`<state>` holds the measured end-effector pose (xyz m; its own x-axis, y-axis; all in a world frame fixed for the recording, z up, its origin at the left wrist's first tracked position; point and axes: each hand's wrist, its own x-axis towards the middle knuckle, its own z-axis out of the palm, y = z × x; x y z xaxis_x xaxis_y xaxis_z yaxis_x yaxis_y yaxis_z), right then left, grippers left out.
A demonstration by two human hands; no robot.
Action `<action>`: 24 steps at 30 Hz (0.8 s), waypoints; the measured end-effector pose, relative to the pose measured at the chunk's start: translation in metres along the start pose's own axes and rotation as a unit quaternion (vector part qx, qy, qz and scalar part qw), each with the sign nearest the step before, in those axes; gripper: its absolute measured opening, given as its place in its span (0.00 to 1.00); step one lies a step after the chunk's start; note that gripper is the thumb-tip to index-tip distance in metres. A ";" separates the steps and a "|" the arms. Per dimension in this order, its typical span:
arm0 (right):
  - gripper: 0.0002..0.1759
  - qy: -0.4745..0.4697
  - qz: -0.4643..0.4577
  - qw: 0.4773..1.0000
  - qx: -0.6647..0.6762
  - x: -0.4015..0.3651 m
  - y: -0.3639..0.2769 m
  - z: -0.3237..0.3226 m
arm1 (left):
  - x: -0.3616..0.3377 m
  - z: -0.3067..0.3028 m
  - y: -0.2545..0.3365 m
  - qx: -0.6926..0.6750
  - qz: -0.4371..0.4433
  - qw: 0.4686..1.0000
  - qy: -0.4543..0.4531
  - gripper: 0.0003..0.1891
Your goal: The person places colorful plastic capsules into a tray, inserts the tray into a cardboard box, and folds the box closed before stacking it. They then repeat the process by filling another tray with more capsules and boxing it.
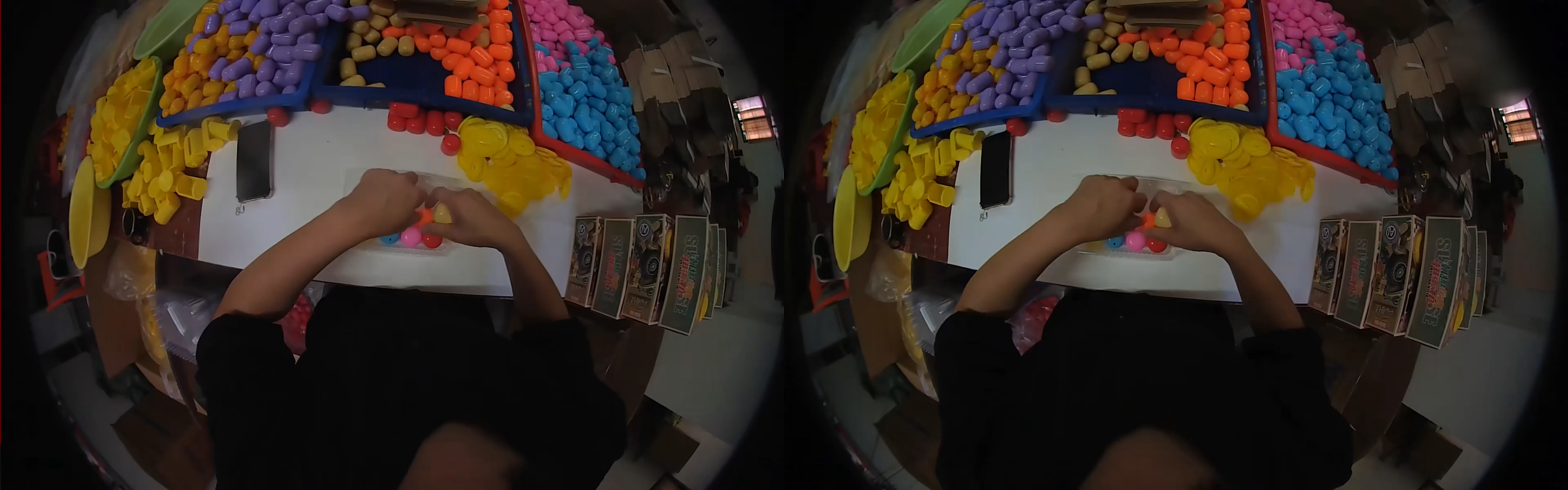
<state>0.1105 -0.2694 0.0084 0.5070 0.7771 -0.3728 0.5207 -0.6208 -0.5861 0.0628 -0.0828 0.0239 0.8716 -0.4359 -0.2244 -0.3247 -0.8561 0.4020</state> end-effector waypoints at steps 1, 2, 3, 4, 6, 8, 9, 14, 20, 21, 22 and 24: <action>0.26 -0.021 -0.035 0.999 0.030 0.005 0.004 0.004 | 0.004 0.003 0.000 0.040 0.020 0.998 -0.043 0.19; 0.26 -0.020 -0.041 0.999 0.029 0.006 0.011 0.007 | 0.005 0.005 -0.006 0.044 0.015 0.998 -0.041 0.19; 0.26 0.009 -0.107 0.990 0.090 0.004 0.016 0.010 | 0.004 0.005 -0.014 -0.050 -0.008 0.998 0.038 0.17; 0.26 0.039 -0.169 0.973 0.152 0.000 0.021 0.012 | 0.001 0.004 -0.020 -0.143 -0.030 0.982 0.116 0.14; 0.26 0.013 -0.101 0.972 0.213 -0.010 0.025 0.010 | -0.008 -0.003 -0.027 -0.331 -0.093 0.935 0.092 0.14; 0.26 -0.016 -0.030 0.962 0.270 -0.016 0.028 0.010 | -0.009 -0.005 -0.024 -0.508 -0.153 0.845 0.066 0.13; 0.26 0.035 0.005 0.969 0.245 -0.018 0.030 0.014 | -0.009 -0.003 -0.019 -0.407 -0.130 0.897 0.116 0.13; 0.28 0.104 0.050 0.972 0.204 -0.017 0.028 0.036 | 0.000 0.028 -0.020 -0.137 0.025 0.970 0.200 0.16; 0.40 0.220 -0.024 0.975 0.015 -0.012 0.000 0.097 | -0.009 0.033 -0.041 -0.114 0.036 0.966 0.230 0.08; 0.40 0.222 -0.027 0.975 0.009 -0.009 0.001 0.088 | -0.013 0.028 -0.046 -0.111 0.016 0.972 0.205 0.07; 0.40 0.132 -0.049 0.989 -0.039 -0.005 0.000 0.073 | -0.016 0.021 -0.049 -0.107 -0.003 0.978 0.180 0.07; 0.35 -0.009 -0.037 0.999 -0.029 0.002 -0.020 0.005 | -0.024 0.003 -0.048 -0.127 -0.024 0.963 0.238 0.06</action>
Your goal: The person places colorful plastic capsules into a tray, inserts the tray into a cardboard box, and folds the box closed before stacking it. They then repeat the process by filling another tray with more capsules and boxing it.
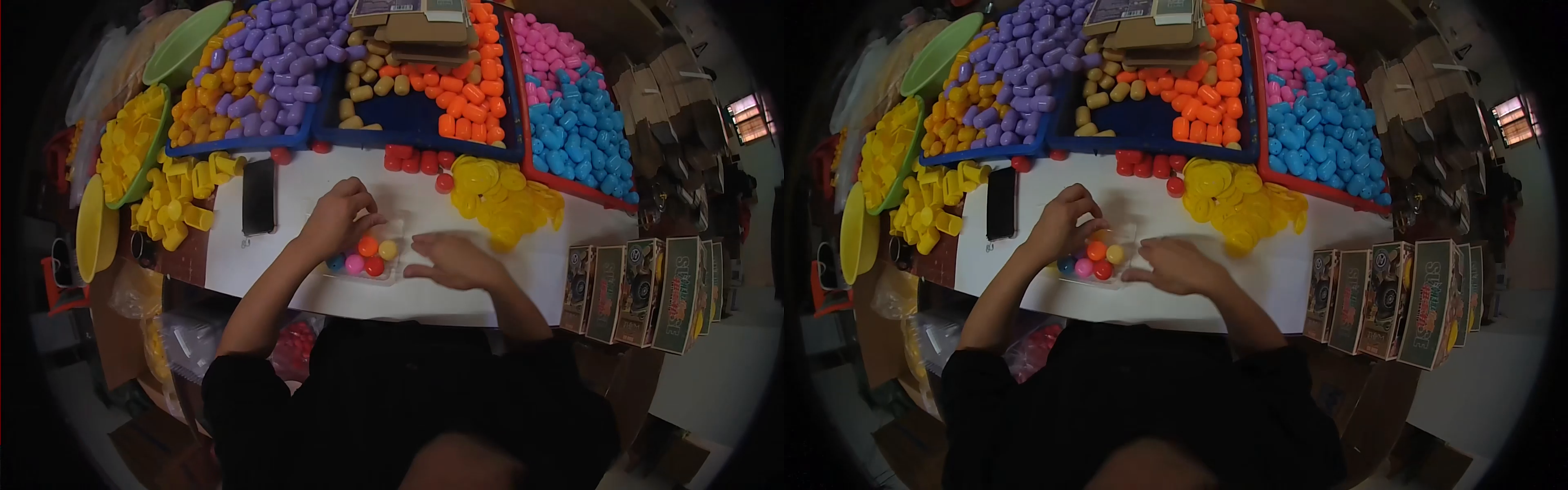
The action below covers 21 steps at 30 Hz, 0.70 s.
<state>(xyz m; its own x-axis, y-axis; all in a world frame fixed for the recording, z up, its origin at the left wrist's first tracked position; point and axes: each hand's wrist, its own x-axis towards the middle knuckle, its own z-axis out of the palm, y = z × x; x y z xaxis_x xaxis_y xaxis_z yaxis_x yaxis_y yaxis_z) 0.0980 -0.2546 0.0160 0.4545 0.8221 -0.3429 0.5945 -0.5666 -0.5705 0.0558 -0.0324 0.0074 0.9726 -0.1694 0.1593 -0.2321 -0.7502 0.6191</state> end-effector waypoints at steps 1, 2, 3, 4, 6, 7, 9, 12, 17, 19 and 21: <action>0.30 -0.047 0.031 0.996 0.064 0.006 -0.008 -0.049 | -0.001 -0.010 0.005 -0.022 -0.020 0.998 0.052 0.06; 0.27 0.162 -0.082 0.982 0.055 0.024 0.011 -0.064 | 0.000 -0.019 0.011 -0.015 -0.015 0.998 0.055 0.06; 0.29 0.334 -0.111 0.935 0.035 0.043 0.005 -0.099 | 0.002 -0.026 0.020 -0.047 -0.039 0.994 0.085 0.06; 0.32 0.461 -0.118 0.879 0.015 0.071 0.001 -0.133 | 0.004 -0.029 0.027 -0.079 -0.062 0.988 0.115 0.06; 0.43 0.633 -0.039 0.744 -0.212 0.145 0.021 -0.185 | 0.009 -0.022 0.037 -0.099 0.005 0.988 0.119 0.07; 0.46 0.674 0.031 0.682 -0.282 0.179 0.034 -0.201 | 0.011 -0.019 0.045 -0.100 0.043 0.988 0.113 0.07; 0.45 0.593 0.098 0.776 -0.193 0.241 0.093 -0.224 | 0.017 -0.014 0.057 -0.081 0.090 0.986 0.114 0.07; 0.41 0.454 0.165 0.868 -0.116 0.210 0.083 -0.256 | 0.023 -0.023 0.053 -0.097 0.081 0.985 0.121 0.10; 0.31 0.487 0.055 0.868 -0.075 0.071 0.053 -0.197 | 0.070 -0.036 0.032 -0.406 -0.180 0.846 0.294 0.30; 0.32 0.506 0.039 0.861 -0.042 0.025 0.045 -0.141 | 0.084 -0.030 0.043 -0.447 -0.113 0.859 0.222 0.31; 0.30 0.525 0.033 0.840 0.136 -0.007 0.059 -0.093 | 0.085 -0.033 0.074 -0.452 -0.096 0.883 0.079 0.32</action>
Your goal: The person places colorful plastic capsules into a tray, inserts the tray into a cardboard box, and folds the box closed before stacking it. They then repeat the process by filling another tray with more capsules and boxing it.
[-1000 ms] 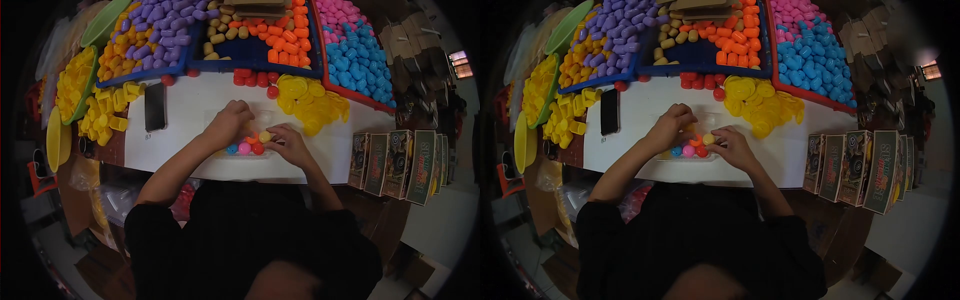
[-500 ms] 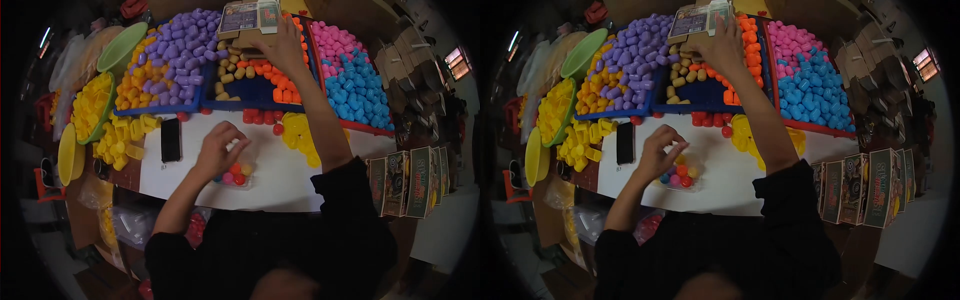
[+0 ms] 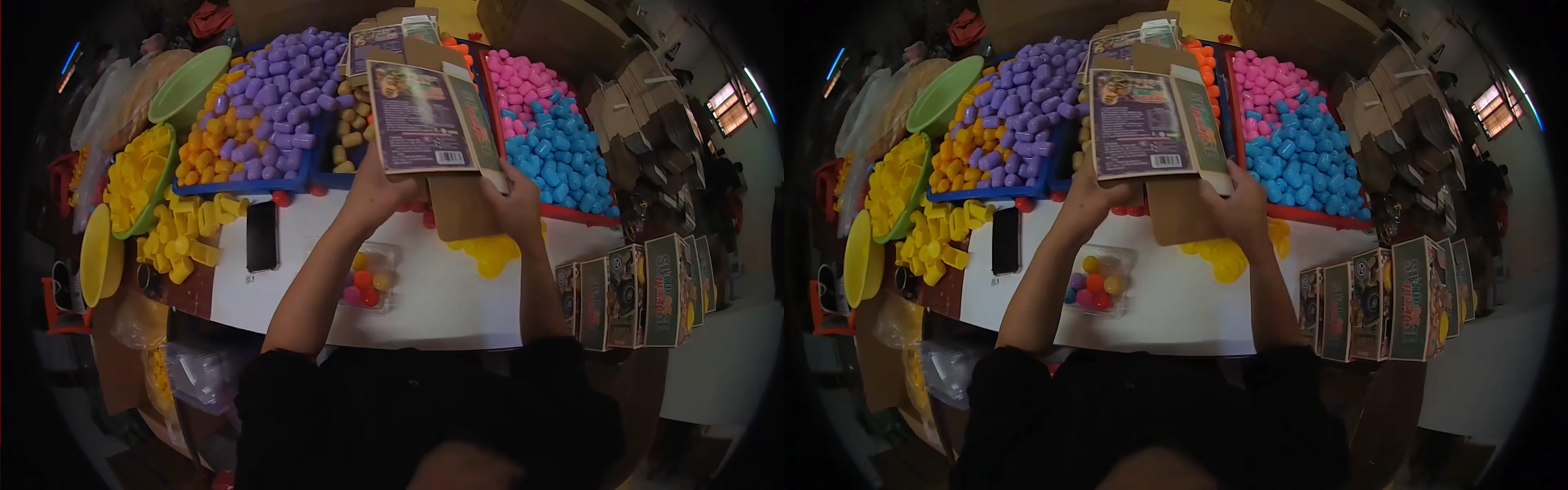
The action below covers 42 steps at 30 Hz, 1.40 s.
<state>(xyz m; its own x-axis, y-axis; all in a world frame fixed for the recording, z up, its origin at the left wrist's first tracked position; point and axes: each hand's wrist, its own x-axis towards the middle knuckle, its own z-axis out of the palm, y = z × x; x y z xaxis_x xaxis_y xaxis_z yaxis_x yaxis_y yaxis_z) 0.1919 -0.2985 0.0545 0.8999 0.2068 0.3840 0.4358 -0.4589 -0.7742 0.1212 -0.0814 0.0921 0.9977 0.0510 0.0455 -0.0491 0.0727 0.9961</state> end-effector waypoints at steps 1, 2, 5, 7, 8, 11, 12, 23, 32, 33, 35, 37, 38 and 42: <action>0.30 0.003 0.003 1.000 -0.005 -0.020 0.013 -0.012 | 0.000 0.012 -0.012 0.128 0.059 0.990 0.015 0.33; 0.31 -0.062 0.084 0.984 0.145 -0.036 0.029 -0.030 | -0.006 0.024 -0.023 0.239 0.112 0.964 0.027 0.37; 0.32 -0.080 0.161 0.909 0.376 -0.055 0.008 -0.054 | -0.038 0.058 -0.044 0.447 0.067 0.892 -0.019 0.41; 0.39 -0.051 0.140 0.934 0.324 -0.058 0.021 -0.072 | -0.064 0.069 -0.059 0.542 -0.021 0.836 -0.091 0.42; 0.39 -0.042 0.141 0.934 0.325 -0.062 0.021 -0.072 | -0.077 0.067 -0.073 0.522 0.003 0.840 -0.149 0.44; 0.43 0.076 0.074 0.949 0.298 -0.078 0.011 -0.053 | -0.072 0.052 -0.072 0.426 0.120 0.879 -0.178 0.49; 0.43 0.071 0.075 0.949 0.298 -0.090 0.013 -0.052 | -0.067 0.047 -0.066 0.346 0.203 0.904 -0.145 0.51; 0.31 -0.001 -0.344 0.938 0.037 -0.135 0.013 -0.076 | -0.078 0.052 -0.057 0.013 0.295 0.946 -0.131 0.35; 0.43 -0.202 -0.197 0.945 -0.167 -0.121 -0.056 -0.089 | -0.089 0.051 -0.061 0.144 0.306 0.933 -0.122 0.33; 0.47 -0.226 -0.185 0.926 -0.240 -0.122 -0.062 -0.087 | -0.090 0.055 -0.063 0.089 0.284 0.950 -0.098 0.31; 0.47 -0.226 -0.172 0.916 -0.285 -0.128 -0.076 -0.083 | -0.090 0.074 -0.069 -0.014 0.311 0.949 -0.057 0.29; 0.47 -0.223 -0.154 0.905 -0.329 -0.131 -0.082 -0.081 | -0.092 0.078 -0.074 -0.116 0.332 0.936 -0.019 0.27; 0.47 -0.231 -0.155 0.900 -0.335 -0.130 -0.083 -0.081 | -0.094 0.074 -0.076 -0.030 0.370 0.928 -0.033 0.27; 0.53 -0.254 -0.185 0.894 -0.320 -0.127 -0.066 -0.083 | -0.090 0.052 -0.084 0.173 0.464 0.864 -0.088 0.25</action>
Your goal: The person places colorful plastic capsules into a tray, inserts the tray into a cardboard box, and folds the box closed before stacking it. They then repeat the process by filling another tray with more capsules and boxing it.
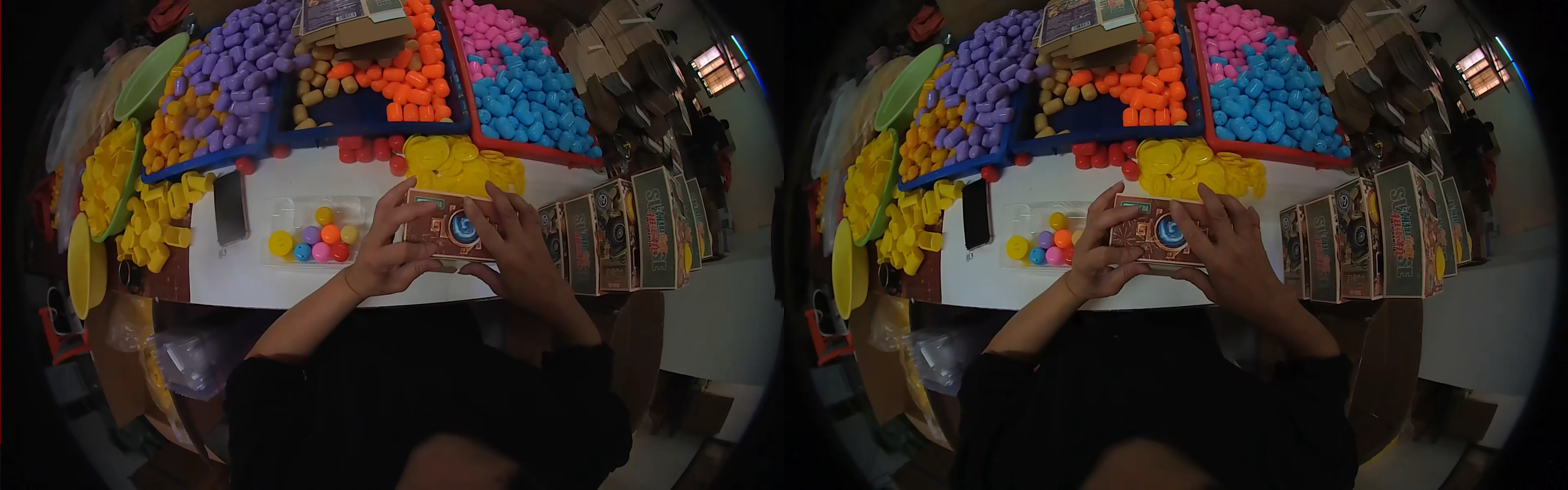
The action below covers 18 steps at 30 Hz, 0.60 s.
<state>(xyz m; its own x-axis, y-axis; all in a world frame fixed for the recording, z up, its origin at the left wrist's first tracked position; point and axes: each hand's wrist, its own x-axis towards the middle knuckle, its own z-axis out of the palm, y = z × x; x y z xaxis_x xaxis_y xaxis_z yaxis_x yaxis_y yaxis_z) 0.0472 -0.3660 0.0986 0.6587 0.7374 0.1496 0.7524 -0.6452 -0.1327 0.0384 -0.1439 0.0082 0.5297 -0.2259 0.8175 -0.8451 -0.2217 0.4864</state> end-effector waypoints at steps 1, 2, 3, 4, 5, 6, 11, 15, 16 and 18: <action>0.53 -0.002 0.001 1.000 0.002 0.000 0.002 -0.003 | -0.002 -0.005 -0.001 0.032 0.023 0.999 -0.027 0.24; 0.52 -0.013 0.008 0.998 0.055 0.000 0.004 -0.009 | -0.003 -0.009 0.002 0.068 0.025 0.997 -0.037 0.27; 0.52 -0.023 0.015 0.994 0.105 -0.001 0.008 -0.014 | -0.001 -0.013 0.005 0.106 0.029 0.993 -0.045 0.31; 0.52 -0.022 0.011 0.994 0.103 -0.009 0.016 -0.014 | 0.001 -0.013 0.008 0.109 0.030 0.993 -0.043 0.31; 0.53 0.101 0.084 0.963 0.234 -0.023 0.026 -0.010 | 0.002 -0.011 0.012 0.014 -0.077 0.993 0.093 0.34; 0.53 0.218 0.155 0.894 0.358 -0.038 0.038 -0.003 | 0.003 -0.011 0.017 -0.082 -0.181 0.954 0.223 0.38; 0.49 0.229 0.366 0.701 0.568 -0.119 0.086 0.089 | -0.028 -0.012 0.009 -0.278 -0.463 0.841 0.007 0.28; 0.45 0.328 0.318 0.752 0.476 -0.114 0.040 0.074 | -0.017 -0.016 0.014 -0.076 -0.161 0.962 -0.206 0.19; 0.44 0.320 0.303 0.762 0.475 -0.119 0.027 0.071 | -0.018 -0.013 0.017 -0.076 -0.168 0.960 -0.209 0.19; 0.44 0.197 0.186 0.912 0.308 -0.104 -0.003 0.053 | -0.019 -0.007 0.021 0.004 -0.064 0.951 -0.301 0.15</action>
<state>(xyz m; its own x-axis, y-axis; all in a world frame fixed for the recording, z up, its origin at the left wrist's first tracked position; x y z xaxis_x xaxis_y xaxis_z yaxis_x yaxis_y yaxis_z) -0.0235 -0.4298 0.0320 0.9089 0.2834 0.3060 0.4132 -0.5124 -0.7528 0.0101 -0.1377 0.0050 0.5756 -0.6987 0.4248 -0.7710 -0.2908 0.5665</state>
